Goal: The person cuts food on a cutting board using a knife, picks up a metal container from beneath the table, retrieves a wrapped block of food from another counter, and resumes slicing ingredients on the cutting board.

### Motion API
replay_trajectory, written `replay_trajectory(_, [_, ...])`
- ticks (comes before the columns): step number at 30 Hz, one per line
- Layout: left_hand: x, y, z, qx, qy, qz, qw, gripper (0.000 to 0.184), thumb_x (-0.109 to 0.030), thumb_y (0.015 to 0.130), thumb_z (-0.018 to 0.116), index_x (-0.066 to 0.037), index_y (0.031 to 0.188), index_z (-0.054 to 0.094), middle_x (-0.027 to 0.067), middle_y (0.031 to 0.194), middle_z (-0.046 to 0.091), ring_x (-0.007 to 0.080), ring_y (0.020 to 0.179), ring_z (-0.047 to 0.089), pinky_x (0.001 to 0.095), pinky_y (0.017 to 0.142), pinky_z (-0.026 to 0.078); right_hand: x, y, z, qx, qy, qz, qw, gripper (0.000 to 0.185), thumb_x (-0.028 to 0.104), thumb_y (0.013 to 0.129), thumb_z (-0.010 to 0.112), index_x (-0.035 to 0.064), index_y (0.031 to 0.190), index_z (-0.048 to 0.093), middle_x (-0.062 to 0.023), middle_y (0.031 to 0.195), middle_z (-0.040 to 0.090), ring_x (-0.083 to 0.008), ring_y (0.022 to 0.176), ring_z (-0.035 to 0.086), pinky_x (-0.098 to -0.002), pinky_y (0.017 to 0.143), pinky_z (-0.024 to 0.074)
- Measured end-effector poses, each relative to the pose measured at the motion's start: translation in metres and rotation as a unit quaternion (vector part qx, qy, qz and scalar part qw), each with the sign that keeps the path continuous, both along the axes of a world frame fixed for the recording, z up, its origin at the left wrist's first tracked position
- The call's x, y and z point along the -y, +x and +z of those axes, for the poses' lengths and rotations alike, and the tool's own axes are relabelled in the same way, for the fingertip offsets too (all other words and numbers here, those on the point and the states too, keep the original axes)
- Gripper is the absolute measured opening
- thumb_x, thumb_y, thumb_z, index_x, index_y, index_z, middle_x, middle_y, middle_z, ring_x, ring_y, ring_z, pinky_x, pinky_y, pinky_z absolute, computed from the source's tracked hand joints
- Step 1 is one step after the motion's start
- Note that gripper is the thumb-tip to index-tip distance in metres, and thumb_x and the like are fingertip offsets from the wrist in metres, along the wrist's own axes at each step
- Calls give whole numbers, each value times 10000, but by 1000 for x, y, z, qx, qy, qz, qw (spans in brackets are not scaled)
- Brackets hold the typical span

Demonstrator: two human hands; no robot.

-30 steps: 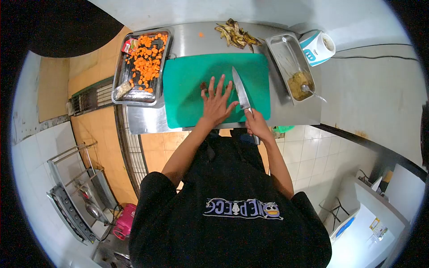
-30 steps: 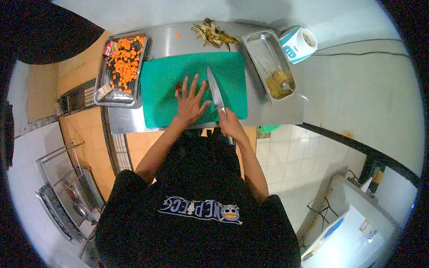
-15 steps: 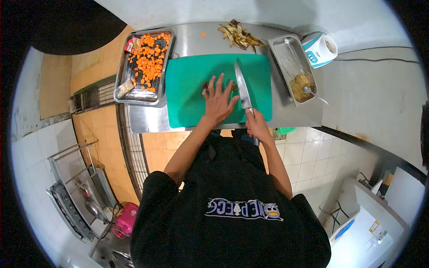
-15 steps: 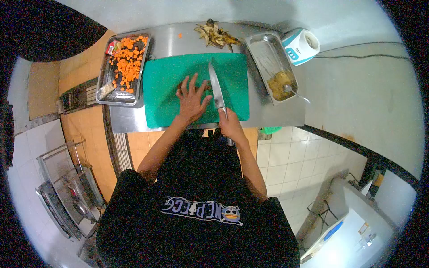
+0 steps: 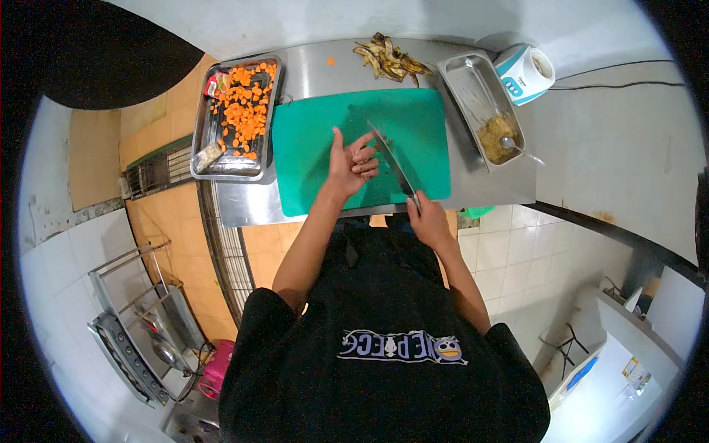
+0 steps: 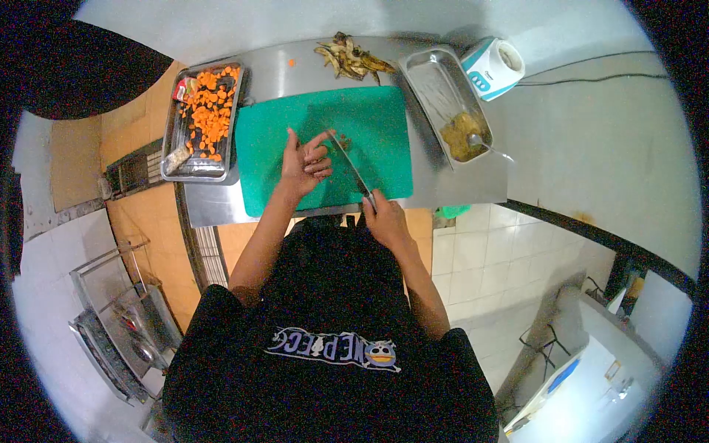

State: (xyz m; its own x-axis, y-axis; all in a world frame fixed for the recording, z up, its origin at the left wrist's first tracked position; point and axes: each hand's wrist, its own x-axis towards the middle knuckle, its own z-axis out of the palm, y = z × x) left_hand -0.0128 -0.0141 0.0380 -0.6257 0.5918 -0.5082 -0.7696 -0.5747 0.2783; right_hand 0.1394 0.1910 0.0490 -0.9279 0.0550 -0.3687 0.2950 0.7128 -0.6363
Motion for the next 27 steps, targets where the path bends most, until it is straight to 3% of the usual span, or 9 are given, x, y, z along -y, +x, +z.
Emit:
replay_trajectory(2, [1, 0, -2, 47, 105, 5, 993, 1060, -842, 936, 197, 7, 1561, 309, -81, 559, 270, 76, 458, 223, 266, 481, 234, -2, 3, -8, -27, 55, 31, 998, 359, 338, 1022, 550, -8, 1110, 581, -293, 835, 675, -517, 787, 641, -610, 701, 496])
replay_trajectory(9, [2, 8, -12, 73, 112, 34, 990, 1009, -820, 953, 255, 15, 1503, 396, -79, 566, 260, 76, 476, 217, 282, 502, 246, -7, -3, -16, -17, 47, -1, 999, 360, 350, 1029, 531, -2, 1091, 583, -306, 841, 671, -513, 797, 645, -607, 724, 506])
replay_trajectory(12, [6, 7, 1, 10, 9, 5, 1000, 879, -745, 1005, 267, -50, 1530, 387, -71, 594, 368, 76, 497, 313, 264, 508, 279, -7, -2, -15, -48, 78, -18, 996, 362, 352, 1035, 519, -2, 1076, 583, -313, 867, 674, -515, 816, 643, -611, 743, 505])
replay_trajectory(15, [-6, 6, -8, -106, -250, -51, 961, 662, -594, 1046, 424, -106, 1489, 478, -30, 661, 506, 109, 538, 413, 270, 529, 343, -5, -3, -5, 8, 66, -4, 998, 366, 354, 1038, 511, -1, 1081, 588, -318, 882, 676, -516, 829, 646, -611, 754, 507])
replay_trajectory(17, [-15, 13, -28, -396, -529, -14, 751, 443, -369, 971, 665, -107, 1328, 637, 32, 769, 618, 168, 665, 542, 311, 614, 417, -2, -3, -10, -7, 69, -2, 998, 377, 359, 1040, 505, -3, 1101, 594, -314, 881, 680, -519, 822, 652, -609, 749, 513])
replay_trajectory(18, [-15, 14, -29, -395, -530, -13, 750, 443, -369, 971, 665, -107, 1328, 637, 32, 769, 618, 168, 665, 542, 311, 614, 417, 0, -3, -11, -7, 68, -1, 998, 377, 359, 1040, 505, -3, 1101, 594, -314, 881, 680, -519, 822, 652, -609, 749, 513])
replay_trajectory(20, [-15, 16, -31, -572, -645, -6, 506, 321, -202, 860, 760, -136, 1170, 717, 56, 977, 692, 251, 935, 619, 384, 785, 469, 2, -2, -14, -31, 88, 1, 996, 385, 360, 1043, 498, -6, 1114, 595, -306, 863, 682, -520, 798, 658, -613, 734, 518])
replay_trajectory(23, [-19, 17, -11, -574, -710, -83, 400, 316, -202, 826, 766, -154, 1134, 718, 40, 1130, 692, 297, 1124, 566, 465, 905, 429, 7, -6, -7, 4, 118, -7, 993, 382, 356, 1045, 492, -5, 1119, 594, -303, 867, 686, -510, 794, 665, -615, 730, 525])
replay_trajectory(27, [-23, 9, -25, -584, -713, -101, 374, 338, -309, 839, 770, -197, 1154, 716, 18, 1170, 685, 295, 1154, 562, 543, 949, 421, 4, -7, -14, 13, 131, 0, 991, 377, 356, 1048, 487, -1, 1107, 591, -300, 859, 687, -496, 797, 675, -608, 722, 537])
